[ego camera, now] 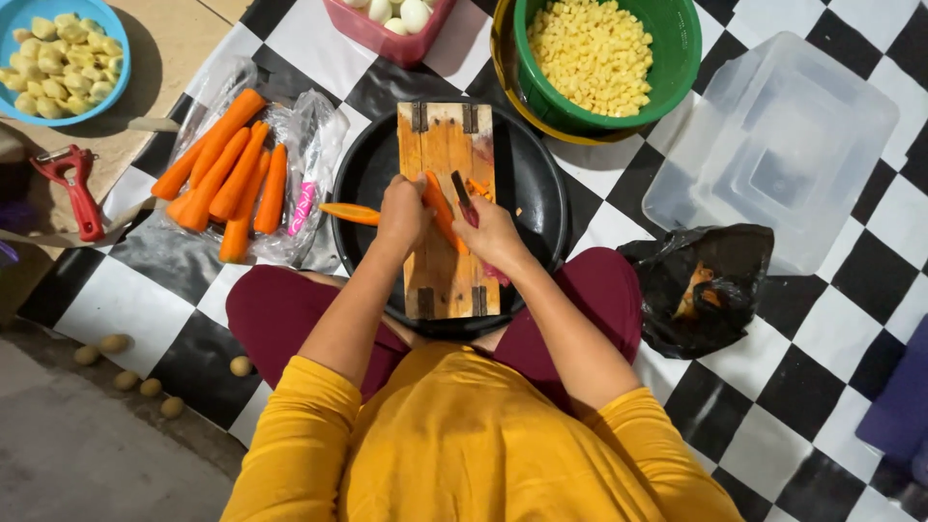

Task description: Slicing and dicing carrots using a manual wooden slicer and a knife on a floor-level workspace.

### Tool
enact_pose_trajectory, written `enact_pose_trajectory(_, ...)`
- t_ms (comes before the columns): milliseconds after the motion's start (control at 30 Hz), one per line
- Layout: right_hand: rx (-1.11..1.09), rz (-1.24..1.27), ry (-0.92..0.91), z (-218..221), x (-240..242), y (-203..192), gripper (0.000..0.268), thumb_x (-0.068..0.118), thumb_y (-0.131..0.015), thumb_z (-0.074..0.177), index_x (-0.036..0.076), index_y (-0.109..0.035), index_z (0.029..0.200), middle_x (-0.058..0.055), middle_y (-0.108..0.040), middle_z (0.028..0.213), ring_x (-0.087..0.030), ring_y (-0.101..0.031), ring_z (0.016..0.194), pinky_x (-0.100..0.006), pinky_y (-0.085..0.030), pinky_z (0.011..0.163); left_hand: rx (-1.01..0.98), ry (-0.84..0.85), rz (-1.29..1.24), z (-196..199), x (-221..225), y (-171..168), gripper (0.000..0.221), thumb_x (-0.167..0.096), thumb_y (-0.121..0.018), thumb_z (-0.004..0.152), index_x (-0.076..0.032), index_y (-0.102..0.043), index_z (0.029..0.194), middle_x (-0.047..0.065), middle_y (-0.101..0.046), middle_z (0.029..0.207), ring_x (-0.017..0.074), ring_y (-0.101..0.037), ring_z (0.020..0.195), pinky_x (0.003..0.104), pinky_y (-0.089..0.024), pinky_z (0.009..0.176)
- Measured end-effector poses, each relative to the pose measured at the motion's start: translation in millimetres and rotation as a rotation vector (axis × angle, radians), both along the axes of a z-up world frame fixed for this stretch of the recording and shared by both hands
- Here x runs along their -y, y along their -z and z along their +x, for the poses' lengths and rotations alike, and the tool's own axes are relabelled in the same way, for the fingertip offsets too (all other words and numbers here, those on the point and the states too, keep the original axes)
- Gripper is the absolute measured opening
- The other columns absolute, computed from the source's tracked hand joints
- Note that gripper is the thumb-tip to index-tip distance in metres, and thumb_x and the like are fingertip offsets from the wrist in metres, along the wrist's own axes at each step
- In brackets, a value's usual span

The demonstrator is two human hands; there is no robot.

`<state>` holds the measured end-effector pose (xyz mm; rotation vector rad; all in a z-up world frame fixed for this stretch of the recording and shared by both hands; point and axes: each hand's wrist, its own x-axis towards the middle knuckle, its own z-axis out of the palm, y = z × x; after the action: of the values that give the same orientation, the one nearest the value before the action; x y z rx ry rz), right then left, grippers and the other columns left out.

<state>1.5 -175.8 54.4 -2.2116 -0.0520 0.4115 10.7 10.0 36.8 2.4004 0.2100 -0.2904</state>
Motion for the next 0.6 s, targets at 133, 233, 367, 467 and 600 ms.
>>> enact_pose_trajectory(133,-0.151,-0.235,-0.105,-1.7,-22.7,-59.5,0.044,0.040,-0.047,0.098,0.005,-0.065,0.118,-0.024,-0.072,0.107,-0.040,-0.068,0.112,-0.052,-0.055,0.093,0.000,-0.013,-0.023,-3.6,1.2,-16.7,0.062,-0.005,-0.082,0.084,-0.004,-0.060,0.142,0.024,-0.061,0.114,0.0415,-0.069,0.108,0.048,-0.062,0.091)
enact_pose_trajectory(233,-0.204,-0.380,-0.159,-1.3,-45.0,-73.9,0.045,0.034,-0.030,0.106,0.001,-0.047,0.133,-0.030,-0.066,0.122,-0.044,-0.062,0.122,-0.055,-0.048,0.105,0.011,-0.014,-0.009,0.7,0.6,-1.7,0.060,-0.007,-0.083,0.084,-0.005,-0.062,0.140,0.021,-0.060,0.111,0.0392,-0.071,0.106,0.046,-0.063,0.089)
enact_pose_trajectory(367,-0.208,-0.492,-0.203,0.8,-56.7,-41.9,0.036,0.030,-0.033,0.103,0.006,-0.045,0.126,-0.025,-0.068,0.118,-0.045,-0.064,0.119,-0.057,-0.048,0.104,0.029,-0.032,-0.022,2.6,1.9,1.1,0.040,-0.014,-0.069,0.099,-0.008,-0.064,0.138,0.021,-0.060,0.107,0.0383,-0.071,0.101,0.044,-0.064,0.086)
enact_pose_trajectory(467,-0.219,-0.526,-0.240,-4.8,-64.7,-80.0,0.038,0.021,-0.027,0.101,0.003,-0.044,0.130,-0.027,-0.064,0.126,-0.045,-0.060,0.125,-0.057,-0.047,0.107,0.036,-0.025,-0.026,-2.6,2.3,-20.5,0.032,-0.014,-0.060,0.106,-0.005,-0.065,0.136,0.022,-0.061,0.106,0.0392,-0.071,0.101,0.045,-0.063,0.087)
enact_pose_trajectory(600,-0.302,-0.436,-0.221,-4.2,-68.3,-98.5,0.047,0.019,-0.015,0.100,0.002,-0.043,0.135,-0.029,-0.057,0.138,-0.046,-0.052,0.134,-0.057,-0.040,0.114,0.039,-0.010,-0.028,-7.1,2.9,-40.5,0.032,-0.013,-0.058,0.106,-0.003,-0.067,0.135,0.024,-0.062,0.106,0.0407,-0.070,0.103,0.045,-0.062,0.089)
